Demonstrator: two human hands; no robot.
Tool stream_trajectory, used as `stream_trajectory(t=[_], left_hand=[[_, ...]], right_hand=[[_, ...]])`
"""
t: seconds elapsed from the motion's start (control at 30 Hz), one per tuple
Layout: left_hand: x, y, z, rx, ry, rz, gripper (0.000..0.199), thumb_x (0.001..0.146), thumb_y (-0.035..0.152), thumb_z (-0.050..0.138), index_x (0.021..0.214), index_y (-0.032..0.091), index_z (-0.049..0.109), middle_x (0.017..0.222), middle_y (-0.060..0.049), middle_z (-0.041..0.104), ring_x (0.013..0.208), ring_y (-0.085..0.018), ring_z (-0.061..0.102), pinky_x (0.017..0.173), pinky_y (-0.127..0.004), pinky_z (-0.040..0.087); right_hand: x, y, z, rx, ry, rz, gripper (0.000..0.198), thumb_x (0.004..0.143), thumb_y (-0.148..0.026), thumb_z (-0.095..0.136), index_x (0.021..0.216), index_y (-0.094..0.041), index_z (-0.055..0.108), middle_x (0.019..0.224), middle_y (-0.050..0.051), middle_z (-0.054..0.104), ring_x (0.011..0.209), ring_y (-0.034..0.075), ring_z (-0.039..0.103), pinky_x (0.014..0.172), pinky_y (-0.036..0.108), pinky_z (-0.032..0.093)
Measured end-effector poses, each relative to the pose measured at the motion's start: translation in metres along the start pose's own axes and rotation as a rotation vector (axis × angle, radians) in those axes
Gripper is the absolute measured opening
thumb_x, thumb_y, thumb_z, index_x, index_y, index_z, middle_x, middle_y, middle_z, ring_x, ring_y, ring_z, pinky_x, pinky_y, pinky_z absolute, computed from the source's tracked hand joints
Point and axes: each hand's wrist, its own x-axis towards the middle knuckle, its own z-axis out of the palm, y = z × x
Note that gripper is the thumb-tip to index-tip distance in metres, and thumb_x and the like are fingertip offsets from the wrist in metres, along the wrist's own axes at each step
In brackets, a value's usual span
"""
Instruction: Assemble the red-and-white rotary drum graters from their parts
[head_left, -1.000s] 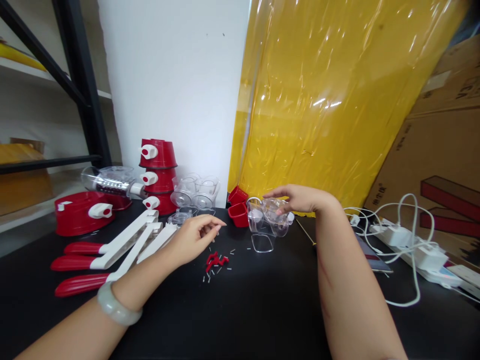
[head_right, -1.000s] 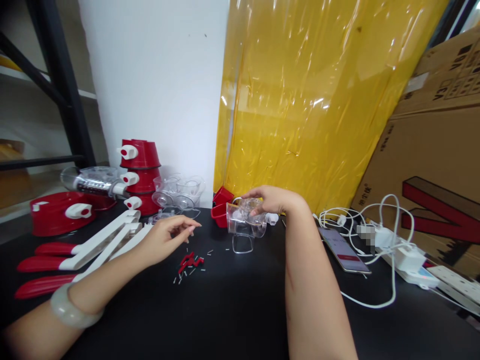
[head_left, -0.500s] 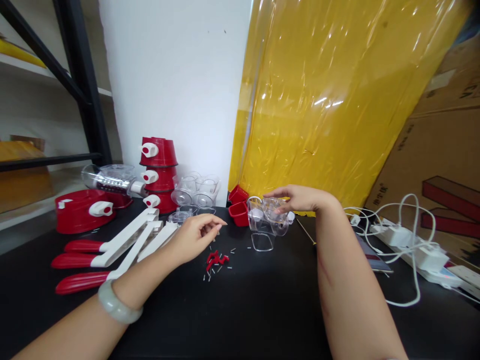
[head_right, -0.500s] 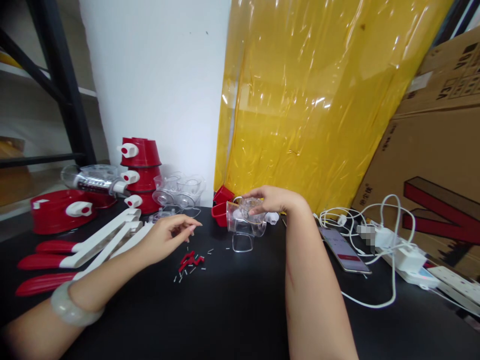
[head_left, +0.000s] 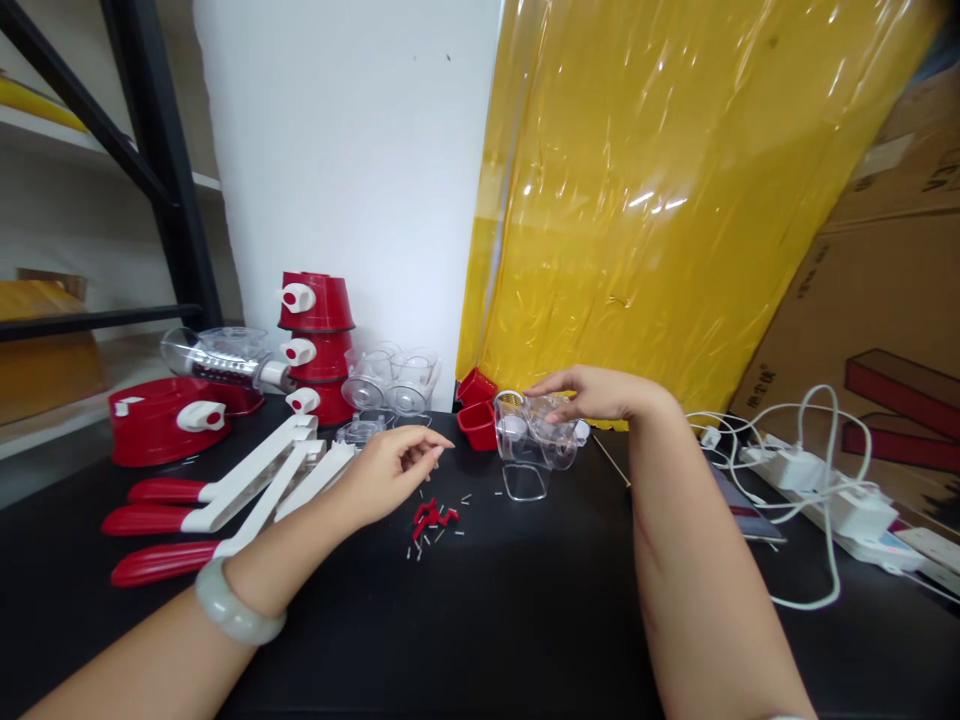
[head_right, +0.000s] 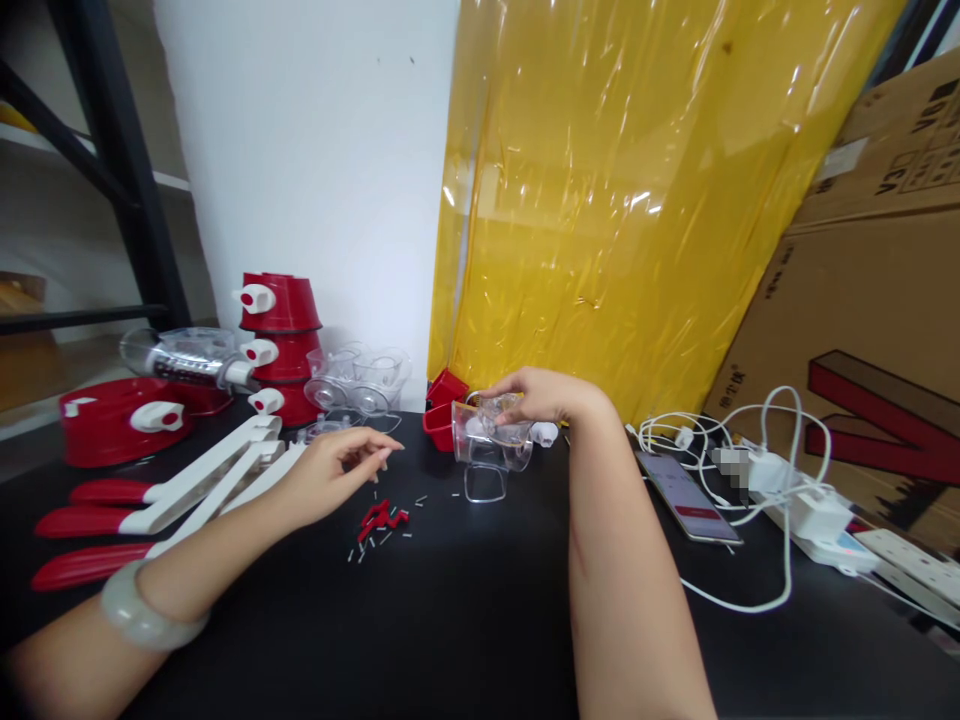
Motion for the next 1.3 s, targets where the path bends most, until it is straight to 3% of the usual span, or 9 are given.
stream_trajectory(t=[0.4, 0.73, 0.9, 1.07, 1.3], left_hand=[[0.000, -0.002, -0.001, 0.005, -0.010, -0.009, 0.025, 0.092, 0.036, 0.052, 0.103, 0.021, 0.069, 0.078, -0.001, 0.070, 0.067, -0.013, 0.066, 0.061, -0.023, 0.051], [0.000, -0.004, 0.000, 0.007, -0.012, 0.005, 0.027, 0.092, 0.038, 0.051, 0.102, 0.020, 0.068, 0.077, -0.001, 0.070, 0.066, -0.013, 0.066, 0.061, -0.023, 0.051], [0.000, 0.000, 0.001, -0.007, 0.004, 0.013, 0.028, 0.091, 0.038, 0.052, 0.108, 0.020, 0.066, 0.086, -0.003, 0.069, 0.074, -0.014, 0.066, 0.062, -0.023, 0.052], [0.000, 0.005, 0.002, 0.002, 0.015, 0.005, 0.031, 0.089, 0.038, 0.055, 0.112, 0.020, 0.064, 0.090, -0.005, 0.069, 0.076, -0.014, 0.065, 0.061, -0.024, 0.052], [-0.001, 0.015, 0.002, -0.026, -0.031, 0.008, 0.040, 0.088, 0.037, 0.056, 0.125, 0.022, 0.061, 0.108, -0.008, 0.070, 0.080, -0.015, 0.066, 0.062, -0.025, 0.054]], right_hand=[[-0.001, -0.006, 0.001, -0.003, 0.004, 0.011, 0.050, 0.077, -0.026, 0.070, 0.126, -0.030, 0.066, 0.135, -0.001, 0.061, 0.127, 0.025, 0.055, 0.110, 0.034, 0.040], [-0.006, -0.013, 0.000, -0.048, 0.026, 0.093, 0.068, 0.073, -0.039, 0.075, 0.136, -0.022, 0.057, 0.139, 0.005, 0.057, 0.127, 0.028, 0.054, 0.111, 0.036, 0.037], [-0.003, -0.018, 0.002, 0.003, 0.012, 0.027, 0.060, 0.072, -0.050, 0.074, 0.123, -0.021, 0.068, 0.126, 0.005, 0.067, 0.117, 0.027, 0.062, 0.105, 0.034, 0.043], [0.000, -0.023, 0.006, 0.028, 0.011, 0.026, 0.066, 0.067, -0.057, 0.076, 0.122, -0.021, 0.069, 0.120, 0.005, 0.070, 0.109, 0.026, 0.065, 0.096, 0.031, 0.049], [-0.002, -0.036, 0.007, 0.019, 0.000, -0.015, 0.070, 0.061, -0.060, 0.079, 0.121, -0.023, 0.069, 0.121, 0.004, 0.070, 0.110, 0.026, 0.065, 0.097, 0.031, 0.047]])
